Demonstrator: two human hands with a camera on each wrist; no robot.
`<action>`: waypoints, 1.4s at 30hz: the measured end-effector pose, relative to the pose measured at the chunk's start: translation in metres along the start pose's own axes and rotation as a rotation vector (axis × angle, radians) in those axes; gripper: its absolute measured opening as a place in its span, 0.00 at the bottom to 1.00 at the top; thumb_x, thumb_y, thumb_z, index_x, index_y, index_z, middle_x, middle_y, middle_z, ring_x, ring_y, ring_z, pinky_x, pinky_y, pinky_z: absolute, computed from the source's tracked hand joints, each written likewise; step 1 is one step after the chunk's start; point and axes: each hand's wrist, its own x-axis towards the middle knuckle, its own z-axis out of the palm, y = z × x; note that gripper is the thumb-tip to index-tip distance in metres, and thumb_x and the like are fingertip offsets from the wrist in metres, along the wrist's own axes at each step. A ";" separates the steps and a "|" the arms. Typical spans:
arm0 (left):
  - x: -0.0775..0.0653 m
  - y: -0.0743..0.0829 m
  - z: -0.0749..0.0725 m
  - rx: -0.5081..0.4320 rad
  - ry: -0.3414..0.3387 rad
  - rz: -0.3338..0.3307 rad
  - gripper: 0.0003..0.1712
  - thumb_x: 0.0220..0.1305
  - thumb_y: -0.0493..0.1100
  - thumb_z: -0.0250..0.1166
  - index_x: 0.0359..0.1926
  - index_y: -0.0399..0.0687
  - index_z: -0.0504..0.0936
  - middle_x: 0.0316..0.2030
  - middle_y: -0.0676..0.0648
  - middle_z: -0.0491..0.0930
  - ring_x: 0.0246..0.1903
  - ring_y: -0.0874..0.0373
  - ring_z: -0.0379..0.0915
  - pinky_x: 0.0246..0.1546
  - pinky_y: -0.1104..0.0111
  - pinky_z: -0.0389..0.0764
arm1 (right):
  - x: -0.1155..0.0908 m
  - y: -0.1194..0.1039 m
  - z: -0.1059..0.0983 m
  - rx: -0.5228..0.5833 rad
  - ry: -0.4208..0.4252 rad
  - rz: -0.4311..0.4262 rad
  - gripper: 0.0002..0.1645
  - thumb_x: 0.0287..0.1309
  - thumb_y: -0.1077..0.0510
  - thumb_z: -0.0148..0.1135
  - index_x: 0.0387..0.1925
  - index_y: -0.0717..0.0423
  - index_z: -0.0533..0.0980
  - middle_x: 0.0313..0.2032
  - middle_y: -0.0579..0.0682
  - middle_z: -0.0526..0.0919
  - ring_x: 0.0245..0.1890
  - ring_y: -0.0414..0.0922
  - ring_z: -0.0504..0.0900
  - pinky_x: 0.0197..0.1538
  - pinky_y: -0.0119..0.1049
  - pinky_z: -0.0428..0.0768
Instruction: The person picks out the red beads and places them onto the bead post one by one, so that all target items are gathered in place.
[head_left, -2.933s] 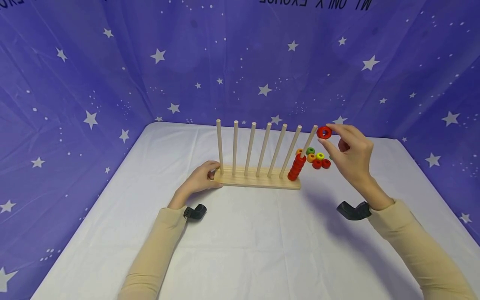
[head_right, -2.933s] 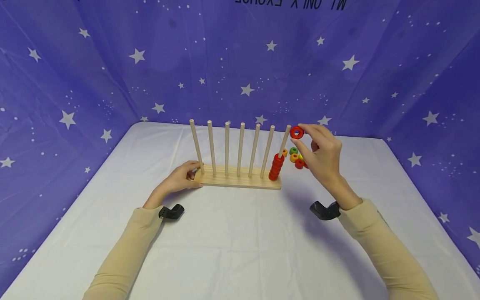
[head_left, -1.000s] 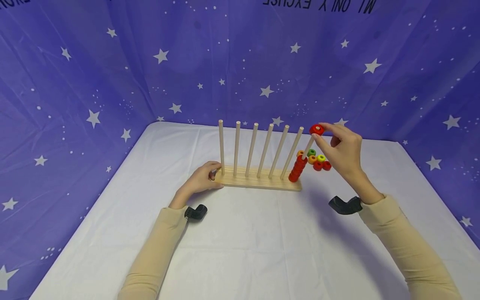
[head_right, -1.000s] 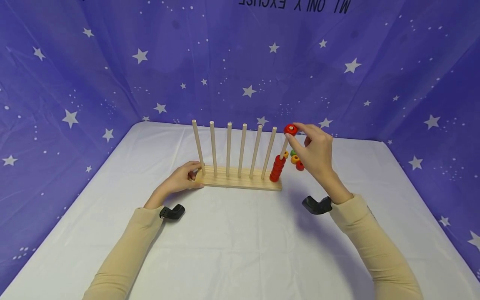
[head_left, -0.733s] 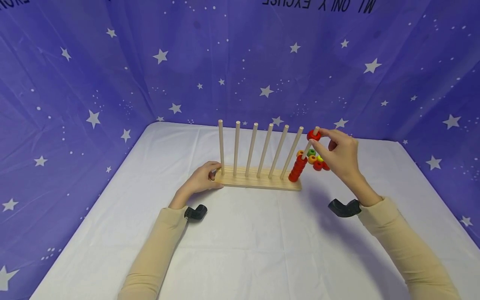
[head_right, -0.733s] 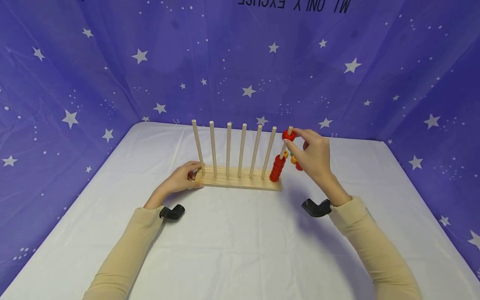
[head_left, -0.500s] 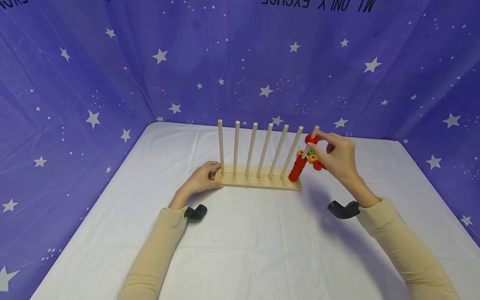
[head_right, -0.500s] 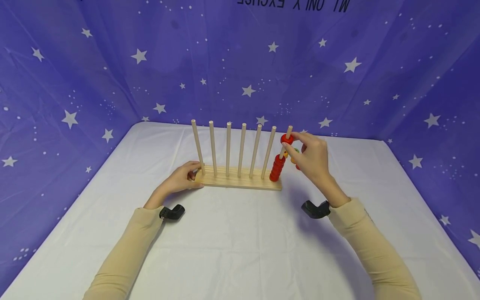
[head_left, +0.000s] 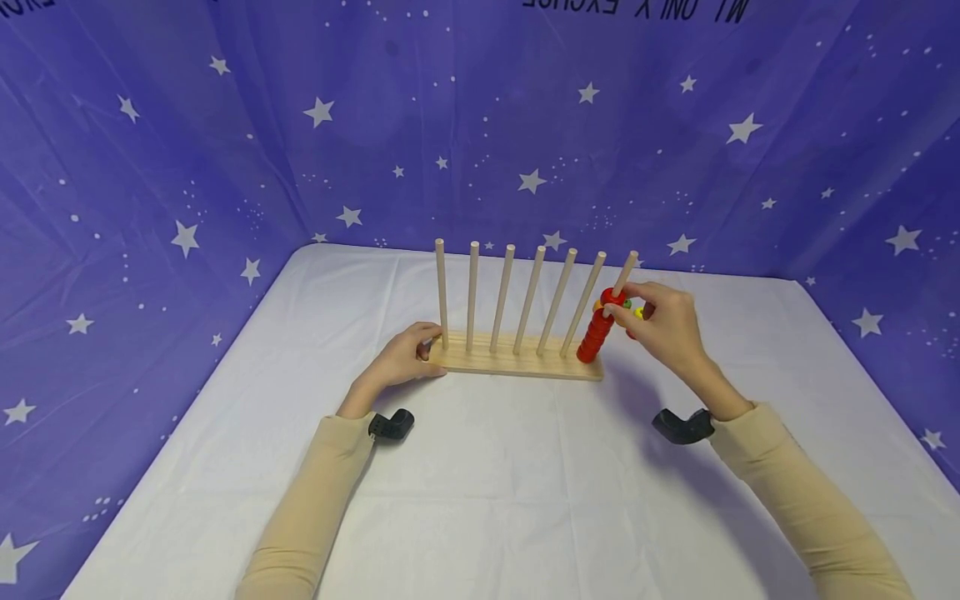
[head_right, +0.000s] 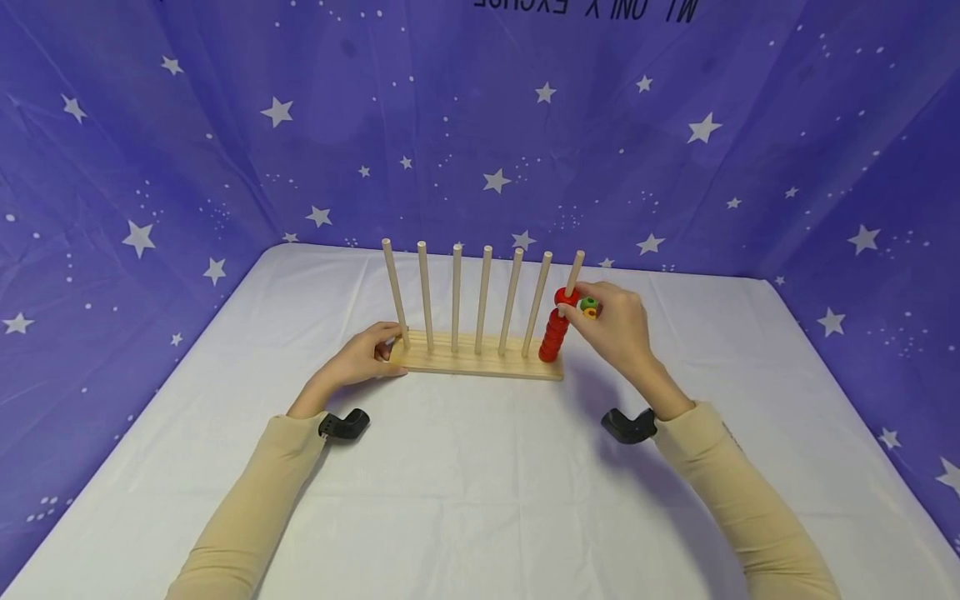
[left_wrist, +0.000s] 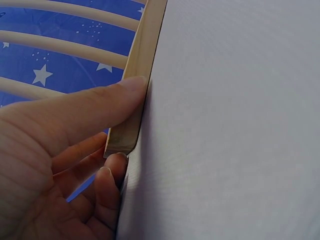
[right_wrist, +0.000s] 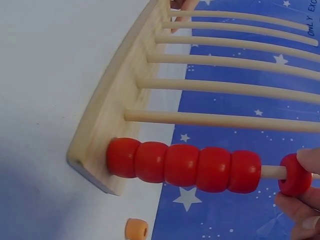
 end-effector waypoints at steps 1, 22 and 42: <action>0.000 0.000 0.000 0.000 0.000 0.001 0.43 0.48 0.39 0.72 0.64 0.31 0.65 0.61 0.36 0.67 0.34 0.56 0.68 0.34 0.73 0.69 | -0.001 0.001 0.001 -0.002 -0.003 -0.001 0.16 0.46 0.59 0.71 0.38 0.63 0.83 0.30 0.59 0.85 0.12 0.35 0.60 0.15 0.26 0.58; 0.000 0.000 0.000 0.002 -0.001 -0.003 0.43 0.48 0.39 0.72 0.64 0.31 0.65 0.61 0.36 0.67 0.34 0.56 0.68 0.34 0.72 0.69 | -0.009 0.007 0.007 -0.035 -0.078 0.037 0.17 0.46 0.59 0.71 0.39 0.64 0.82 0.31 0.61 0.85 0.15 0.38 0.66 0.19 0.27 0.67; 0.001 -0.001 0.001 0.011 -0.007 0.001 0.42 0.48 0.39 0.72 0.64 0.32 0.65 0.60 0.36 0.67 0.33 0.56 0.68 0.33 0.73 0.68 | -0.019 0.037 -0.006 -0.118 -0.210 0.106 0.21 0.46 0.60 0.71 0.44 0.64 0.81 0.37 0.64 0.85 0.21 0.45 0.71 0.23 0.29 0.67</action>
